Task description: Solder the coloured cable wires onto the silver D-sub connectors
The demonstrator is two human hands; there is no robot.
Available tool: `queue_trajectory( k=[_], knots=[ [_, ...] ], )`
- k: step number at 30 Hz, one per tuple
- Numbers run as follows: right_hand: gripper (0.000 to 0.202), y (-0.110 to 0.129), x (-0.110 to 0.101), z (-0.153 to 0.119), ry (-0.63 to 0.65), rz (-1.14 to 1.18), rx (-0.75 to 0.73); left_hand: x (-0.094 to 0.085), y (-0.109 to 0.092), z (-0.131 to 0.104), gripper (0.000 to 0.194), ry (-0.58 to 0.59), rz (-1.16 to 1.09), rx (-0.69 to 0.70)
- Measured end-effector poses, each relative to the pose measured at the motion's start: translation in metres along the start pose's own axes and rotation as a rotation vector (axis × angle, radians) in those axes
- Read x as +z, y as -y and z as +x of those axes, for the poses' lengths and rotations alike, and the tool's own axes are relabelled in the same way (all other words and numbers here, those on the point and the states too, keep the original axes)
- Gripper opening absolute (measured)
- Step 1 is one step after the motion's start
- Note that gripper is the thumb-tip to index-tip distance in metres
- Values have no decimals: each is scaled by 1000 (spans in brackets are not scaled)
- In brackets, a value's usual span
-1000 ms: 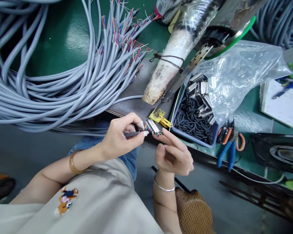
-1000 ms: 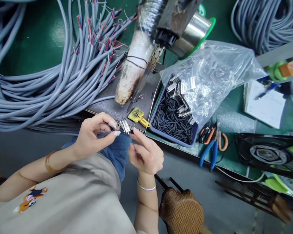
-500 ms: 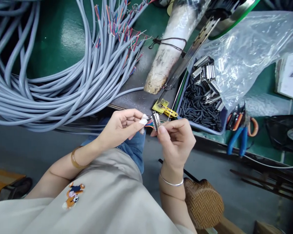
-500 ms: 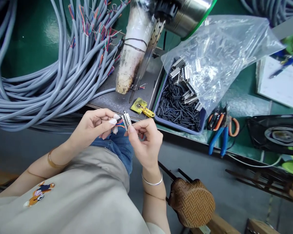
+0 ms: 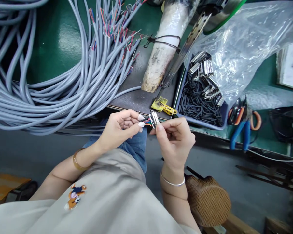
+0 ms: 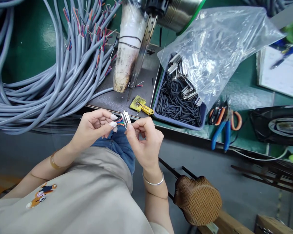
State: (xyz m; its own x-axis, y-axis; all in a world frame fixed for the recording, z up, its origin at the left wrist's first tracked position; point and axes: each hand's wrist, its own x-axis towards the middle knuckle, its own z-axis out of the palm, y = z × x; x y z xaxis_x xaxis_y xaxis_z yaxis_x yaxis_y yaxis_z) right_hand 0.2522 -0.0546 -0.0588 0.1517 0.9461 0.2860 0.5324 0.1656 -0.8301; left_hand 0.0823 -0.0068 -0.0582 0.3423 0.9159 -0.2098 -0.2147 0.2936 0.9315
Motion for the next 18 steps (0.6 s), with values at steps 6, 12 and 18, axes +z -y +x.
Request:
queue_trajectory(
  k=[6, 12, 18],
  knots=[
    [13, -13, 1, 1, -45, -169, -183, -3, 7, -3, 27, 18, 30, -21],
    [1, -26, -5, 7, -275, -91, -252, -12, 17, -13, 12, 243, 352, 33],
    [10, -8, -25, 27, -447, 127, -390, -30, 25, -20, 10, 437, 782, 250]
  ],
)
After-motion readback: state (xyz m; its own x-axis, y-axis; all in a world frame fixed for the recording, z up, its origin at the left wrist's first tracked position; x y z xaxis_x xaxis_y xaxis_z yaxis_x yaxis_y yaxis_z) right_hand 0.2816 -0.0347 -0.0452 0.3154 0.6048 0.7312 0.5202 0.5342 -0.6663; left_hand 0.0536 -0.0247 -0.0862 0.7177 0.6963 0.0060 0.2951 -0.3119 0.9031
